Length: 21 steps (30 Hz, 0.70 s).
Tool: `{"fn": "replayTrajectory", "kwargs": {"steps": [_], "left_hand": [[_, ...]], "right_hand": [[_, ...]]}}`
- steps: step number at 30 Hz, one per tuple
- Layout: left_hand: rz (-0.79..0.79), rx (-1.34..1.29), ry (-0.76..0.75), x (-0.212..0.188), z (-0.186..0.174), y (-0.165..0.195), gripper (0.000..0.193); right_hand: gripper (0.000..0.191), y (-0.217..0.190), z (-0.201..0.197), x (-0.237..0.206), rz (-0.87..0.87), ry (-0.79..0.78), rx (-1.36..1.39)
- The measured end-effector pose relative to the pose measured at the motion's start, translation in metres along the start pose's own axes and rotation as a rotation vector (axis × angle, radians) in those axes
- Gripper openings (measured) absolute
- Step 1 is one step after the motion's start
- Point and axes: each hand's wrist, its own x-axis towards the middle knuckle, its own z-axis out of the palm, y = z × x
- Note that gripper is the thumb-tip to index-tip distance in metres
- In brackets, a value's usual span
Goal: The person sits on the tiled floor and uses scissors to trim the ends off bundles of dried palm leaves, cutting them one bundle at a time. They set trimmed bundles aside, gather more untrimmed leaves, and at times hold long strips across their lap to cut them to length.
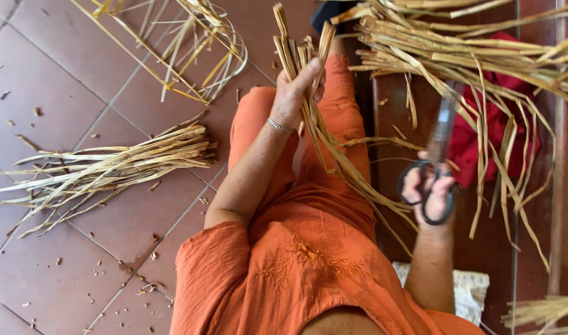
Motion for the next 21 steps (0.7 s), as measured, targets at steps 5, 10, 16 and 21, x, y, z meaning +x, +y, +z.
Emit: {"fn": "replayTrajectory", "kwargs": {"steps": [5, 10, 16, 21], "left_hand": [[0.029, 0.159, 0.084, 0.035, 0.009, -0.002, 0.02], [0.096, 0.089, 0.084, 0.04, 0.001, -0.006, 0.013], [0.077, 0.004, 0.103, 0.016, -0.011, -0.041, 0.014], [0.047, -0.055, 0.123, 0.003, 0.011, -0.063, 0.017]], "right_hand": [[0.087, 0.013, 0.036, 0.093, 0.079, -0.285, 0.095], [0.081, 0.012, 0.065, 0.138, -0.012, -0.324, -0.194], [0.069, 0.026, 0.064, 0.127, -0.13, -0.309, -0.28], [0.072, 0.034, 0.033, 0.128, -0.165, -0.269, -0.478]]}}
